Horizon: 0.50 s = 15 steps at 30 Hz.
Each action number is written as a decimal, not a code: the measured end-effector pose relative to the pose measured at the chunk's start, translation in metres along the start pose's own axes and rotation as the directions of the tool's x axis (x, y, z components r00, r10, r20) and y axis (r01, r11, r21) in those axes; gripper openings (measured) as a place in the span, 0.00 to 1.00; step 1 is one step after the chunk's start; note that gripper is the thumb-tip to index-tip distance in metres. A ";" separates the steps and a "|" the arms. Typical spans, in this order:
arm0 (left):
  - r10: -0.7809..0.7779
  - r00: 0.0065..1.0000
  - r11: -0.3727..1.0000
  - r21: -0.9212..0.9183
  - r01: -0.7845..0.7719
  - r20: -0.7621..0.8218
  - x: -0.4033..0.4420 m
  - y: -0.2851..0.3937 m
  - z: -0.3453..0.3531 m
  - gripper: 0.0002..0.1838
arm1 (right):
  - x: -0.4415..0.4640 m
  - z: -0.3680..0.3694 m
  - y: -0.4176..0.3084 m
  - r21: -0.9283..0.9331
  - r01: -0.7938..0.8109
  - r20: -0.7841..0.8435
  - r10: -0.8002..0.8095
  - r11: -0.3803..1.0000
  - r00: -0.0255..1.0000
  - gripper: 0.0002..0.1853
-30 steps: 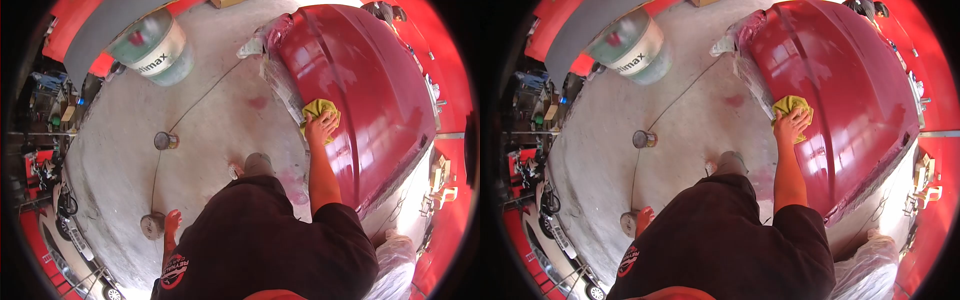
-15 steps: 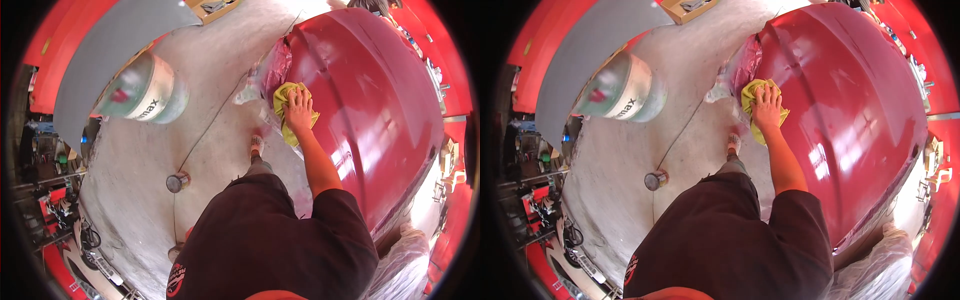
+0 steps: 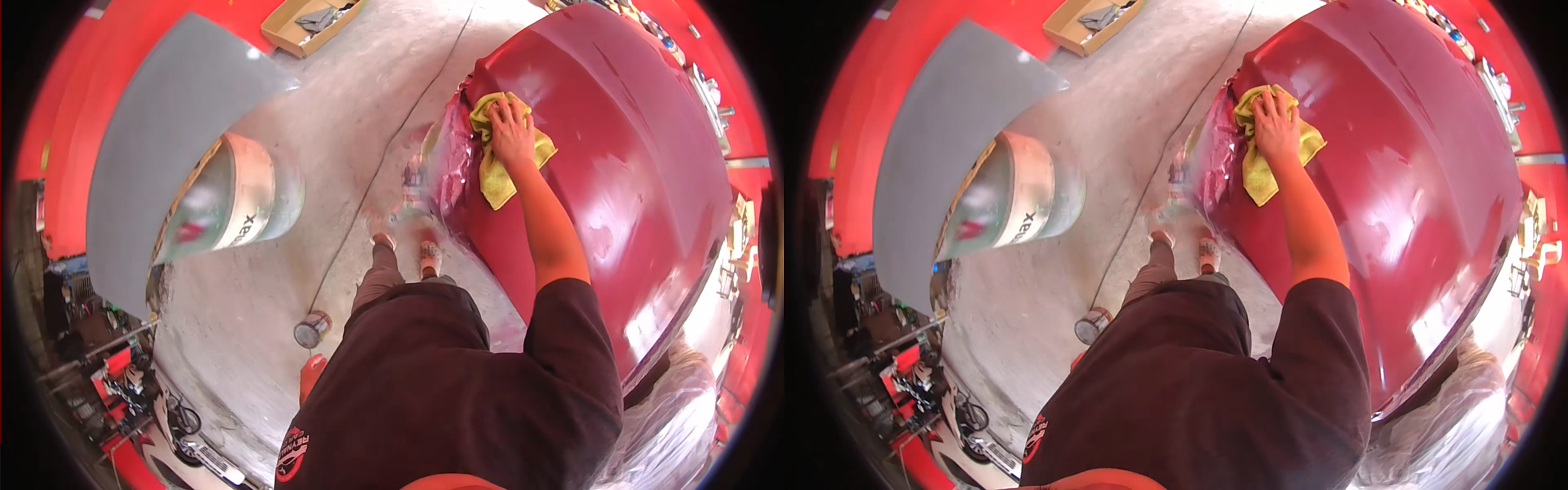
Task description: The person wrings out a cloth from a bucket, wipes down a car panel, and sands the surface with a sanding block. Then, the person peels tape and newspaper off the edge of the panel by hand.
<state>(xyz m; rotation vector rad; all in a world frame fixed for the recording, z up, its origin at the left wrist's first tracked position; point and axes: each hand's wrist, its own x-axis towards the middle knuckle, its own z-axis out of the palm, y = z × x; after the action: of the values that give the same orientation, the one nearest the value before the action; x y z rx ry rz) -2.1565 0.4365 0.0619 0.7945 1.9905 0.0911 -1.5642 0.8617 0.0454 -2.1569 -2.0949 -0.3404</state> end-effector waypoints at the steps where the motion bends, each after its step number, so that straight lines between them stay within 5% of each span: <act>1: -0.013 1.000 1.000 0.015 0.013 0.006 0.014 -0.008 -0.004 0.24 | 0.016 0.005 0.000 -0.005 -0.017 0.003 0.017 1.000 1.000 0.20; 8: 0.048 0.966 0.942 0.310 -0.129 0.254 0.132 0.017 -0.077 0.23 | 0.102 0.041 -0.032 -0.052 -0.097 0.068 0.100 0.994 0.993 0.22; 13: 0.061 0.854 0.639 0.637 -0.431 0.517 0.222 0.142 -0.164 0.23 | 0.122 0.062 -0.047 0.025 -0.295 -0.008 0.295 0.955 0.955 0.24; 15: 0.047 0.968 0.883 0.442 -0.156 0.248 0.210 0.259 -0.176 0.24 | 0.106 0.047 -0.052 0.010 -0.373 0.020 0.373 0.928 0.928 0.25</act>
<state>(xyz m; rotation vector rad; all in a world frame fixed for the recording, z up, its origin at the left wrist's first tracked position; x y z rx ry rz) -2.2393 0.8033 0.0948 1.1565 1.7635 -0.4125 -1.6106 0.9775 0.0217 -2.4891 -1.6322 -0.2645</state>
